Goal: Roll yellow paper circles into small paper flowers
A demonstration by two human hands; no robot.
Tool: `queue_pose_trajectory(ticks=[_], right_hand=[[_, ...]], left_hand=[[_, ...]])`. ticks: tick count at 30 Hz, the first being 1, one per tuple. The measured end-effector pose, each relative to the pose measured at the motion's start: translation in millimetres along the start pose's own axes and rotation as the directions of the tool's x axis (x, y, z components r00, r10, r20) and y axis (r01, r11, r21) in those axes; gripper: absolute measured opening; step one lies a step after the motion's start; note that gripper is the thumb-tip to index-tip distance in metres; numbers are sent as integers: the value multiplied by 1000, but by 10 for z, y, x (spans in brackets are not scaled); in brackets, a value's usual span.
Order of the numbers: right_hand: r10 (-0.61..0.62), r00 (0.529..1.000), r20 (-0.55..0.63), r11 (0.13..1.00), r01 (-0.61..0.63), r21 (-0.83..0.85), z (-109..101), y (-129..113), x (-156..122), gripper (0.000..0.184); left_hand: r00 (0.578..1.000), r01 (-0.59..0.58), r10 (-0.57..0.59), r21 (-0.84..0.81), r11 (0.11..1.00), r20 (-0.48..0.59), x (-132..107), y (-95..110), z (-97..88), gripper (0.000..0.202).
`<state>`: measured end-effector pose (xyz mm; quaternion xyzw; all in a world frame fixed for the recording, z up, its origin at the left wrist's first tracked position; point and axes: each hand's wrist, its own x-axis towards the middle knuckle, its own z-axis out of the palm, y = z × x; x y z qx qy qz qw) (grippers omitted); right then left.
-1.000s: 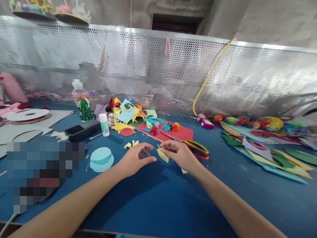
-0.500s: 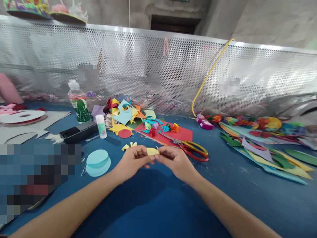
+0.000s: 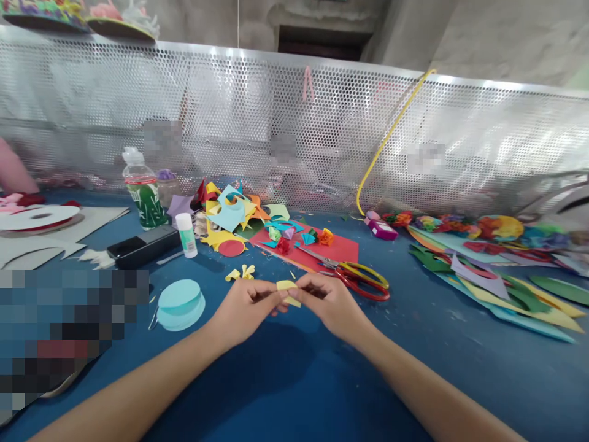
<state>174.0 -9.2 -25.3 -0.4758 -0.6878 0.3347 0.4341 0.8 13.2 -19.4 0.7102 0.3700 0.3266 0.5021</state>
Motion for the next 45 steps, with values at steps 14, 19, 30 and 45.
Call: queue_pose_trajectory(ticks=[14,19,30,45], right_hand=[[-82,994,71,964,61,259,-6,96,31,4],[-257,965,58,966,257,5,-62,132,66,10],[80,984,160,985,-102,137,18,93,6,20],[109,954,280,950,-16,-313,80,98,-69,4]], left_hand=[[982,167,-188,-374,912,-22,30,36,-29,30],[968,249,-228,-371,895,100,57,-10,-43,25],[998,59,-59,16,998,-19,58,-9,-83,20],[955,29,-120,317,948,272,10,-115,-63,16]])
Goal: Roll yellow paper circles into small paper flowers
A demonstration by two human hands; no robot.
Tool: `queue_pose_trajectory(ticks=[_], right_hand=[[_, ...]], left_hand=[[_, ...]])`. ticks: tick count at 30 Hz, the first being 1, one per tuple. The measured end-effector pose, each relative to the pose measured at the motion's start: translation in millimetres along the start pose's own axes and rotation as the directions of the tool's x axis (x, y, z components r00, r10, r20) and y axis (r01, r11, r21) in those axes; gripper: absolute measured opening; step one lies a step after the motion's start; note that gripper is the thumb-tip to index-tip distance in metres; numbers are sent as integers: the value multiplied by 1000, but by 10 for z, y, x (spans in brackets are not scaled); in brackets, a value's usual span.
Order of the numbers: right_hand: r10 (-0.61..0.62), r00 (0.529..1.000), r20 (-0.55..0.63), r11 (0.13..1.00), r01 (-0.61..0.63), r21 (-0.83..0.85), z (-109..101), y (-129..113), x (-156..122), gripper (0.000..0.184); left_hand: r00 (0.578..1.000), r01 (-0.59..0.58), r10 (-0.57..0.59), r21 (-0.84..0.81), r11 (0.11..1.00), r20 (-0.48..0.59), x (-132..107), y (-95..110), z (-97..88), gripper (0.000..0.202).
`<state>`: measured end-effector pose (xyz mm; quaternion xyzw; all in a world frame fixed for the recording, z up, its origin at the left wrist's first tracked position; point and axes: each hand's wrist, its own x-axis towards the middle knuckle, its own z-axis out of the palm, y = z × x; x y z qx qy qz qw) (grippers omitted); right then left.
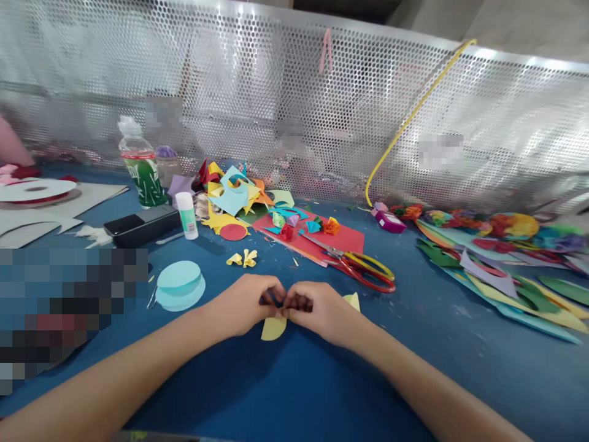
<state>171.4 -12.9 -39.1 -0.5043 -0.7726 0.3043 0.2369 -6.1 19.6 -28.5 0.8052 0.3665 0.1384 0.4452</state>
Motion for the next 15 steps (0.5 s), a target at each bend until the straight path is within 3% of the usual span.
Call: queue_pose_trajectory(ticks=[4,6,9,15], right_hand=[[-121,993,6,987,121,-103,-6,15,6,11],[-148,989,20,980,150,-133,-11,29,8,14],[-173,985,25,972,175,-157,-21,46,14,14],[-266,963,45,953,270,-140,-34,100,42,13]], left_hand=[[994,-19,50,292,956,-97,-10,-8,2,13],[996,-27,59,406,914,-67,-27,-3,-16,12],[998,-51,55,453,890,5,-59,14,-42,17],[998,-45,60,468,882,-16,-81,40,-26,21]])
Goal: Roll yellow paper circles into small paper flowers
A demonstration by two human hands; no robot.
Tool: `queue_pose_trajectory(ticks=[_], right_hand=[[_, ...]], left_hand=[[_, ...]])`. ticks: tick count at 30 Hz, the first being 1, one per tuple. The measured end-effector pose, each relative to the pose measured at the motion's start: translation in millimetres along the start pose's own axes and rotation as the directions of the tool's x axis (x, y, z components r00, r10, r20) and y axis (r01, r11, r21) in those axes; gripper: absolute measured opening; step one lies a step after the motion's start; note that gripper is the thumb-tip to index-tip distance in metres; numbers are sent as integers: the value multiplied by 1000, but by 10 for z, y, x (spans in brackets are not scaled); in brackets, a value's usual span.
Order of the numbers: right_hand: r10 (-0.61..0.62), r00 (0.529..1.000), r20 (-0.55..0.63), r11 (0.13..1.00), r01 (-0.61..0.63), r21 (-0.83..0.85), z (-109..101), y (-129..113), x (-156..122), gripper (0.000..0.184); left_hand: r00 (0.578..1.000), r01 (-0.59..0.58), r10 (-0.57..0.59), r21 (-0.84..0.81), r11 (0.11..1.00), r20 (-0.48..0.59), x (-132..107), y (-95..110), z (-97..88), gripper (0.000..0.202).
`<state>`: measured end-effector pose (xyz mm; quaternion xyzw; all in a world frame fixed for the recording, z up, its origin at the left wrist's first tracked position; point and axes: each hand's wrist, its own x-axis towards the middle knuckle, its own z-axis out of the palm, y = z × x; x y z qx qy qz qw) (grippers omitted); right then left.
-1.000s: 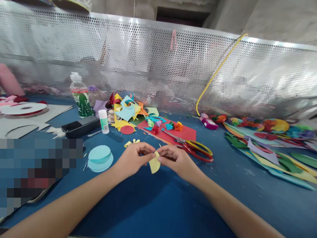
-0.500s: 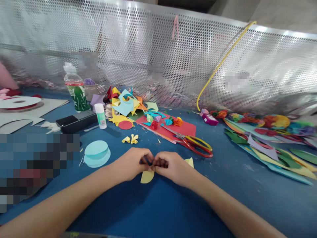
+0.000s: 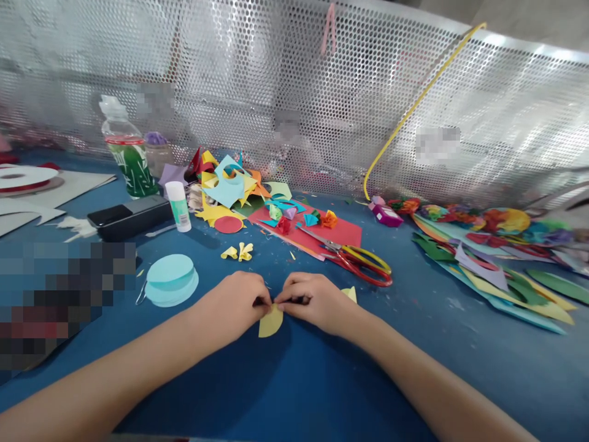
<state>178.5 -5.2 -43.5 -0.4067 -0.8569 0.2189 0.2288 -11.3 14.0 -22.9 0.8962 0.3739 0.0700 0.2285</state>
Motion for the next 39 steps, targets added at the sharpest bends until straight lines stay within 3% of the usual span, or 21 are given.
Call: queue_pose_trajectory(ticks=[4,10,24,30,39], right_hand=[[-67,998,15,998,67,-3,0,24,2,13],[-151,984,97,983,160,-94,-17,18,12,16],[-177,972,154,949,210,-234,-21,44,17,19],[-215,960,178,900,265,-345,-24,36,1,21],[-211,945,249,792,315,-523,-84,-53,-20,21]], left_hand=[[999,-12,14,47,999,-37,4,22,22,20],[999,-45,43,109,993,14,12,35,11,22],[998,-44,42,51,998,44,0,-1,-32,23],[989,-140,135,108,984,57,-6,1,-27,25],[990,-108,100,72,992,100,-57,30,-96,24]])
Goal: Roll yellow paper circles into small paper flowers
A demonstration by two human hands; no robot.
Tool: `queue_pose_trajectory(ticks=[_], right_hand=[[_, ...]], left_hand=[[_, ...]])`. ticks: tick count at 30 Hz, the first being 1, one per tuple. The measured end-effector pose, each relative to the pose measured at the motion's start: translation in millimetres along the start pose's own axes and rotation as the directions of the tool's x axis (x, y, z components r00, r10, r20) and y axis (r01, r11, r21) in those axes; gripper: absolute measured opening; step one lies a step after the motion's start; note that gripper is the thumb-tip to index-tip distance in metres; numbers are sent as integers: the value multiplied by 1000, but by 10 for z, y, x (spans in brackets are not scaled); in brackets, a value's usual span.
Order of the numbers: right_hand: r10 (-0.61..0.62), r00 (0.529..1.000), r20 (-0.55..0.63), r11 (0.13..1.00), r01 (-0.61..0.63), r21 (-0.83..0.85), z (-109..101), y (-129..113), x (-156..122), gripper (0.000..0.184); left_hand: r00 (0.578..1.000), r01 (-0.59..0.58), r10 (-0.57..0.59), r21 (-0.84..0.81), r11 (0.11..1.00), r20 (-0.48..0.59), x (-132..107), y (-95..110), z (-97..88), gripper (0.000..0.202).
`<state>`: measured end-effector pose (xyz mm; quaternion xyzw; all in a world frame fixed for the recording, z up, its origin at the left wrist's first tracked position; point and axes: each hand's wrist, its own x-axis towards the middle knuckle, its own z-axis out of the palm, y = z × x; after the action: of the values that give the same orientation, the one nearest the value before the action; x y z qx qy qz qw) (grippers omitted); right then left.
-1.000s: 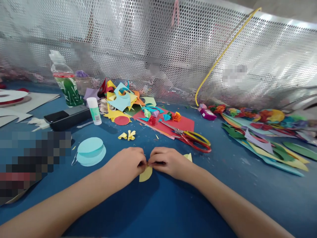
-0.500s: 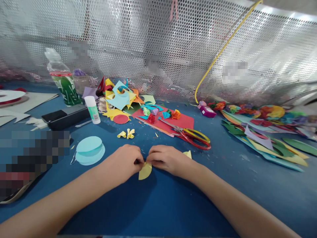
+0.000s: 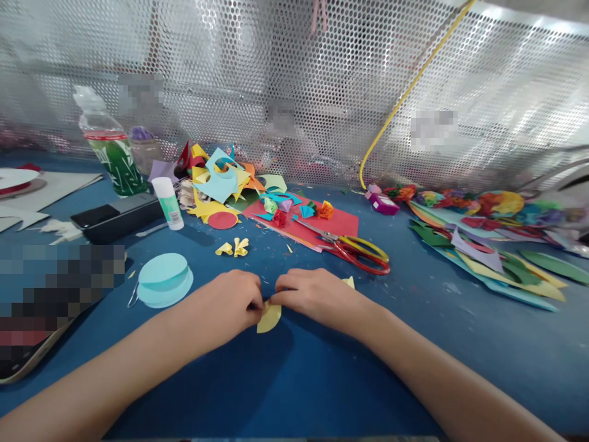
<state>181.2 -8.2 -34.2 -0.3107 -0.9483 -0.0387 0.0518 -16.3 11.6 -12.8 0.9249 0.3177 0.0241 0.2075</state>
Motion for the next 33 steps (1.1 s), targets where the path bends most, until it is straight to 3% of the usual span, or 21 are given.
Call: queue_pose_trajectory(ticks=[12,17,21,28,31,33], right_hand=[[41,998,43,999,-40,-21,-87,45,-43,20],[179,983,-39,956,-164,245,-82,58,-47,18],[198,979,-51,910,-165,381,1,25,2,14],[192,981,-6,972,-189,141,41,-53,48,16],[210,975,-72,978,-208,30,-35,-71,43,19],[212,969,-128,976,-217,-32,-88,-81,41,20]], left_hand=[[999,42,-42,-56,998,8,-27,12,-37,23],[997,75,-75,-101,992,0,-15,-33,-8,16],[993,101,-106,-81,992,-56,9,-43,48,13],[981,131,-137,-50,990,-136,41,-14,56,13],[973,140,-167,-171,975,-157,46,-3,20,17],[976,139,-186,-341,930,-110,53,2,8,21]])
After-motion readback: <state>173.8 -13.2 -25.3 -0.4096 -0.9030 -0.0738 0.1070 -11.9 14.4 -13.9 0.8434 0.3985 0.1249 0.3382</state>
